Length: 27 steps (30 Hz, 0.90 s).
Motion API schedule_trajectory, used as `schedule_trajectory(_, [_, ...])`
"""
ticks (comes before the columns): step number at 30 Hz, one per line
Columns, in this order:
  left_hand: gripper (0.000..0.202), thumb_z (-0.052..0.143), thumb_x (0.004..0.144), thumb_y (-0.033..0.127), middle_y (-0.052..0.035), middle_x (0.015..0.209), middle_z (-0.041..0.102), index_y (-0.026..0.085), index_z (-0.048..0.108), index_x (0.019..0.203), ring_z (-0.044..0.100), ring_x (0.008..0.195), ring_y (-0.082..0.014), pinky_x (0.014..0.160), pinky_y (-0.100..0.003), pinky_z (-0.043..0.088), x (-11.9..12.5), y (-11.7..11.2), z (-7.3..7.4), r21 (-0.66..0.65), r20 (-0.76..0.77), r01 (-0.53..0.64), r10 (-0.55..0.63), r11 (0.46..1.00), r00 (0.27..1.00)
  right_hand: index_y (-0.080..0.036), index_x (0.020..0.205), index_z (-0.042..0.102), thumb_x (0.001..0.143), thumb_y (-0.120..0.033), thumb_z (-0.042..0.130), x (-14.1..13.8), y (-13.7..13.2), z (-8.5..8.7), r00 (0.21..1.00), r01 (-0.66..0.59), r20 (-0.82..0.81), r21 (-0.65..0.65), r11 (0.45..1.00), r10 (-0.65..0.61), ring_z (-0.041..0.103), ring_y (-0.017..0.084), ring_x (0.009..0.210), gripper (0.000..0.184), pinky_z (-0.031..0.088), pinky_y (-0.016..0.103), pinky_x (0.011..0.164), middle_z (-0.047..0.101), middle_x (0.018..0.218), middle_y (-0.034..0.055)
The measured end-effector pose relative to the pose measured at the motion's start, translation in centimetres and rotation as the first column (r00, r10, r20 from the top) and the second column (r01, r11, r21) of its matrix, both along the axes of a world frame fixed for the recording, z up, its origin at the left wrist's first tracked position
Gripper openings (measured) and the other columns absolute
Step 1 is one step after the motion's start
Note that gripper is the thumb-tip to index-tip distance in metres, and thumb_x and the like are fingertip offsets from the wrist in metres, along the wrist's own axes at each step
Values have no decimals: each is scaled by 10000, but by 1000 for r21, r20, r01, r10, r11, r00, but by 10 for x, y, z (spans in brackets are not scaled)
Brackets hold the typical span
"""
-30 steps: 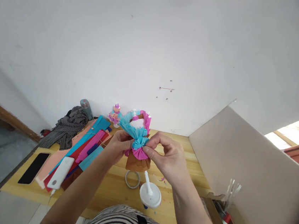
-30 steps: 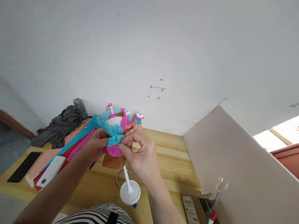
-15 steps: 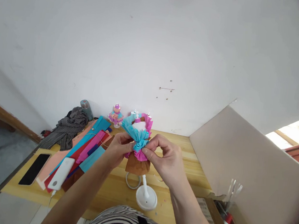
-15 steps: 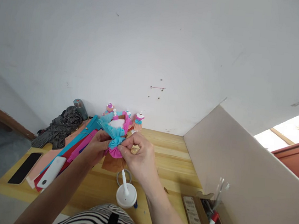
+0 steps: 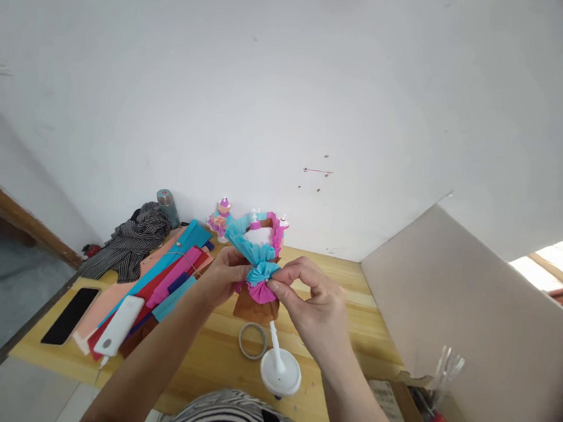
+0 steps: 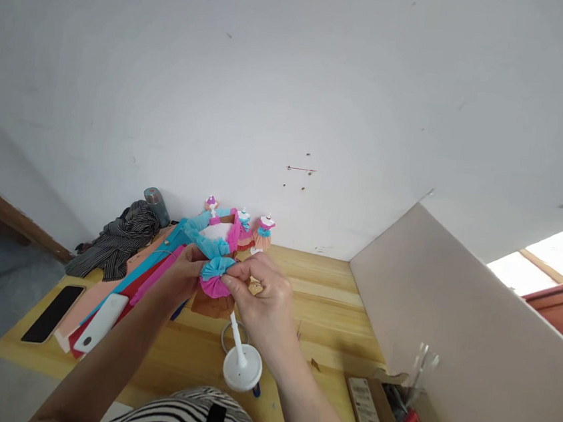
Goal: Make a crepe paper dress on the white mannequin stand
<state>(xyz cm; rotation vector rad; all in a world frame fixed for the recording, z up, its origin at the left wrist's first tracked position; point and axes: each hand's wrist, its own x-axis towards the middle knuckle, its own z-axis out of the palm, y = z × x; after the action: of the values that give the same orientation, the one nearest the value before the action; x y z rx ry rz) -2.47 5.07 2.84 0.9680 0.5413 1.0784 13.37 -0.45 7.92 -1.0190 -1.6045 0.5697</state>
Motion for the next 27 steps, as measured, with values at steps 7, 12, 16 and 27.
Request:
schedule_trajectory(7, [379, 855, 523, 407, -88, 714, 729, 139, 756, 773, 654, 639, -194, 558, -258, 466, 1, 3, 0, -18, 31, 28, -27, 999, 999, -199, 675, 653, 798, -152, 652, -2, 0, -1, 999, -4, 49, 55, 998, 1, 579, 152, 632, 132, 465, 293, 604, 601, 652, 6])
schedule_trajectory(12, [343, 850, 537, 380, -86, 722, 734, 151, 754, 774, 690, 767, -257, 718, -343, 524, 2, 5, -2, -26, 85, 26, -23, 999, 996, -208, 707, 662, 823, -162, 624, -3, 1, -3, 995, 9, 97, 86, 996, -18, 574, 165, 650, 130, 465, 312, 605, 609, 665, 18])
schedule_trajectory(16, [328, 846, 537, 369, -82, 718, 734, 153, 752, 767, 692, 785, -265, 748, -361, 531, 1, 6, -4, -48, 84, 6, -2, 999, 996, -209, 749, 667, 842, -148, 600, -2, -2, -3, 994, 4, 103, 152, 988, -20, 589, 179, 692, 130, 481, 331, 630, 622, 696, 31])
schedule_trajectory(27, [222, 814, 632, 286, -43, 742, 732, 149, 753, 796, 688, 758, -216, 689, -278, 514, 1, 1, 3, 4, 78, -47, 47, 999, 996, -222, 1078, 658, 832, -131, 611, -13, -3, -8, 922, -45, 361, 460, 887, -141, 546, 222, 810, 266, 430, 410, 708, 587, 826, 53])
